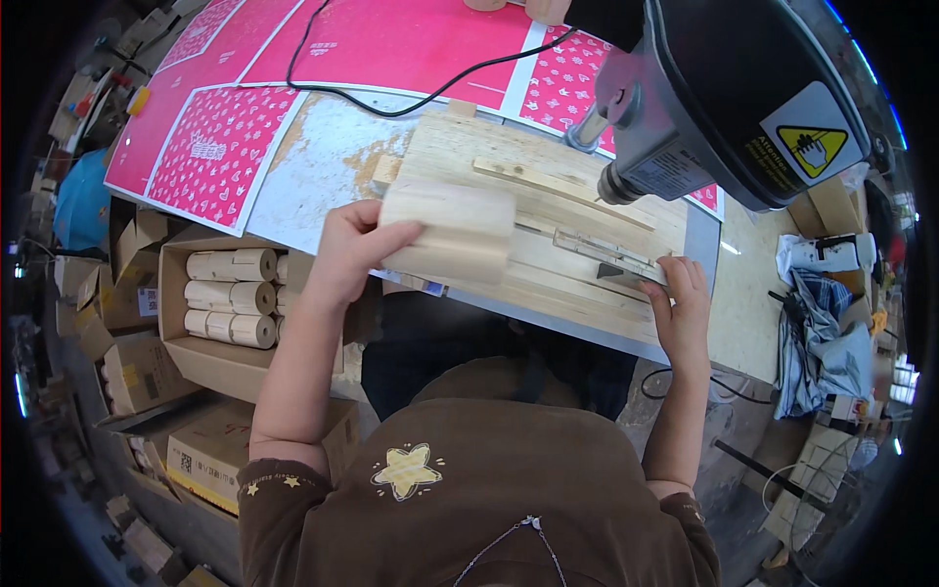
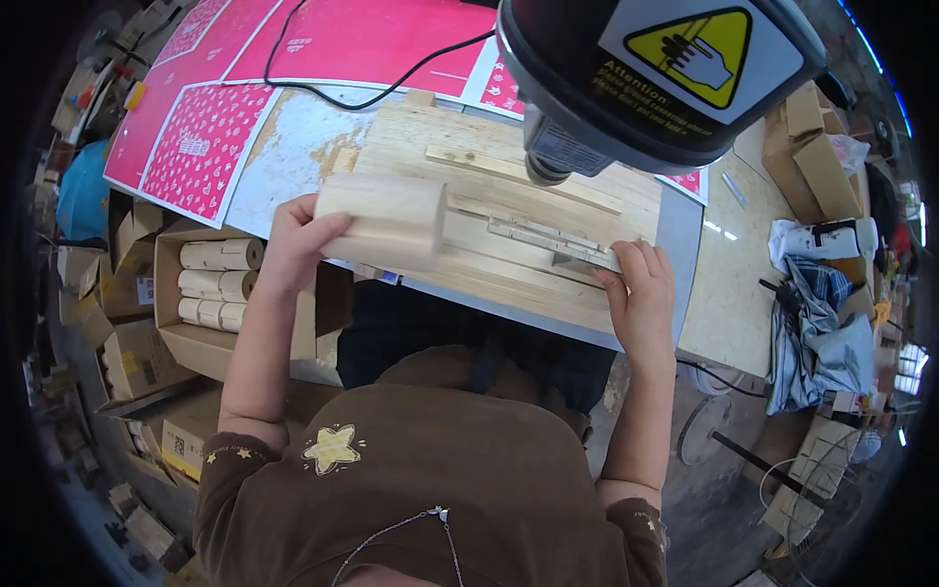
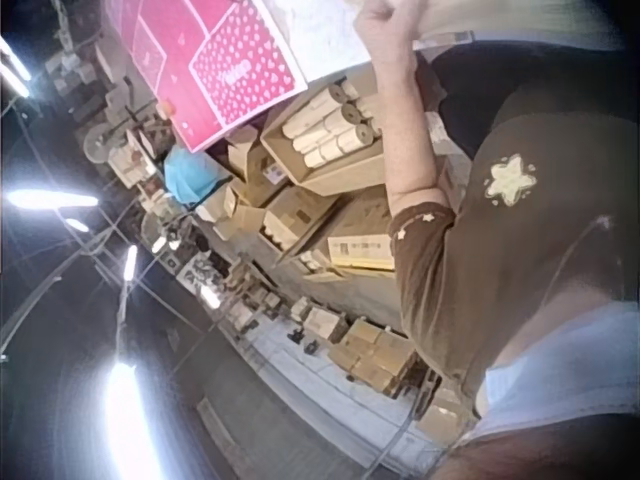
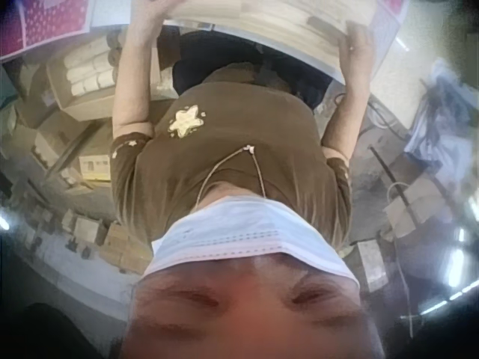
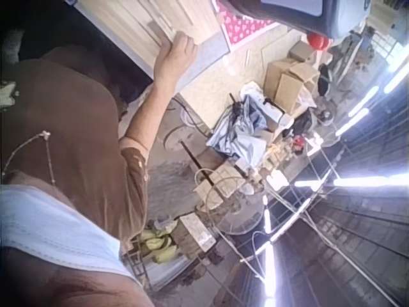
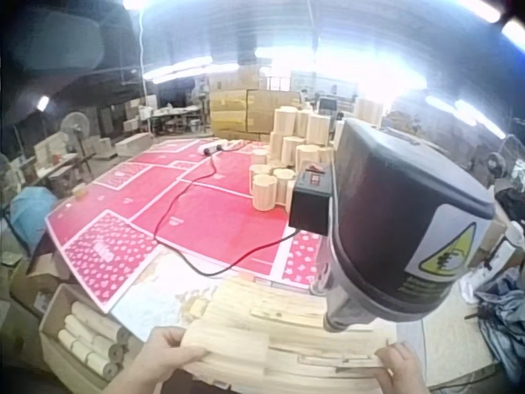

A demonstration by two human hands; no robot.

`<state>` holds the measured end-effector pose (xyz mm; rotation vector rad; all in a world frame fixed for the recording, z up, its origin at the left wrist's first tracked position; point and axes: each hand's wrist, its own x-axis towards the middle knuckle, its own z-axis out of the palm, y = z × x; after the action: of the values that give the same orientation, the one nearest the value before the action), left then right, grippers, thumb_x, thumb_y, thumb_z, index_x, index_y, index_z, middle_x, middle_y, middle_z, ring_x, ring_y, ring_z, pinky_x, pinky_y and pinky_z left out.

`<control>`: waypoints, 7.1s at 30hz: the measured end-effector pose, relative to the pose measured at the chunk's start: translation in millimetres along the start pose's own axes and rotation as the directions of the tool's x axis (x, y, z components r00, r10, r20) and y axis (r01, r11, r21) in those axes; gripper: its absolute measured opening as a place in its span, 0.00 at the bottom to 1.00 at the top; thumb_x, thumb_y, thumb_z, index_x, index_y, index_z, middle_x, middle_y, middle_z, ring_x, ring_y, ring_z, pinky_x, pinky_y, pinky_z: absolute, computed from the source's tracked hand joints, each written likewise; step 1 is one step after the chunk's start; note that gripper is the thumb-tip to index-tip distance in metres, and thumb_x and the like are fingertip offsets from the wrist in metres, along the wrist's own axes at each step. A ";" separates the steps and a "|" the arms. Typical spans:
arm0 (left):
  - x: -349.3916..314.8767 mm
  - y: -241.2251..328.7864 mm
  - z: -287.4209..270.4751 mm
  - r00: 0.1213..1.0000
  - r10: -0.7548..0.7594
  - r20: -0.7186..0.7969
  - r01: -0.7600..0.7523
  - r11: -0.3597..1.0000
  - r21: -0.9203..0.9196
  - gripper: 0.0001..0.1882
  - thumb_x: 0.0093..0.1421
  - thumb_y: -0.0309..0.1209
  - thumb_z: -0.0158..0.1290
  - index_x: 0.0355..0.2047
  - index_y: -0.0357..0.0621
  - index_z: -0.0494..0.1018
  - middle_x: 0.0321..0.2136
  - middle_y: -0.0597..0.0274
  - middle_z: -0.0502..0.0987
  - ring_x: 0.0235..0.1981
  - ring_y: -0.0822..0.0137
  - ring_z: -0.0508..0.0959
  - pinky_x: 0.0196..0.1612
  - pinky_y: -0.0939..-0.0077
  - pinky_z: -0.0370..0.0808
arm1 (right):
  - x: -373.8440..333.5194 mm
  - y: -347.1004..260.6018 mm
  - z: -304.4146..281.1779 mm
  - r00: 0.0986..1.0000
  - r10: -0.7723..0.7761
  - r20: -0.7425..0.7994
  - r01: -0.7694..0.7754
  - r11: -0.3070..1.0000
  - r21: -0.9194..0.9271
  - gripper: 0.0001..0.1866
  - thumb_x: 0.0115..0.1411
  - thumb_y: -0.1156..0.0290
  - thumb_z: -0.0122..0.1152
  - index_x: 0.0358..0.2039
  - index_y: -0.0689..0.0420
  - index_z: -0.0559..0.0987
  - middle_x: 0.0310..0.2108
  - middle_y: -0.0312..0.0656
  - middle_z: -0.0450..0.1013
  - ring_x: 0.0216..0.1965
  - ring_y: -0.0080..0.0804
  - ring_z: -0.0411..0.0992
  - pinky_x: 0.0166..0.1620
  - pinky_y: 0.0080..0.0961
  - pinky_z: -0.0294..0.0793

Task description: Using a drill press to create holes or slots in small cylindrical wooden components.

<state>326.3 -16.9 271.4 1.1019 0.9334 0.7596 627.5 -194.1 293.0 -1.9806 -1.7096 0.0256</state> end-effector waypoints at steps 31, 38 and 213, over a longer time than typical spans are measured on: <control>37.0 -64.1 62.7 0.767 0.597 0.235 -0.549 0.421 0.722 0.34 0.33 0.33 0.66 0.45 0.44 0.71 0.33 0.60 0.71 0.38 0.61 0.70 0.47 0.65 0.58 | 36.4 -5.4 46.2 0.978 0.005 -0.206 -0.013 0.999 -0.036 0.26 0.37 0.80 0.67 0.41 0.54 0.75 0.30 0.40 0.69 0.36 0.37 0.65 0.40 0.29 0.65; 48.2 -66.2 51.7 0.751 0.543 0.376 -0.628 0.410 0.662 0.34 0.36 0.34 0.64 0.48 0.52 0.70 0.25 0.70 0.68 0.35 0.66 0.68 0.47 0.65 0.55 | 52.7 7.4 -20.5 0.827 0.171 -0.535 0.121 0.876 0.467 0.24 0.55 0.81 0.53 0.53 0.64 0.63 0.46 0.46 0.67 0.52 0.30 0.63 0.53 0.23 0.63; 47.5 -72.7 84.5 0.733 0.532 0.424 -0.661 0.409 0.629 0.31 0.36 0.33 0.64 0.46 0.49 0.71 0.26 0.68 0.67 0.34 0.65 0.67 0.46 0.64 0.56 | 31.6 -71.9 -51.9 0.864 0.021 -0.504 0.008 0.998 0.056 0.10 0.57 0.75 0.47 0.29 0.67 0.76 0.15 0.37 0.65 0.16 0.24 0.60 0.23 0.19 0.58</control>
<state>426.8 -29.3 204.8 2.3219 0.6900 0.8525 585.6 -178.9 376.0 -1.7486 -1.3402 -0.4064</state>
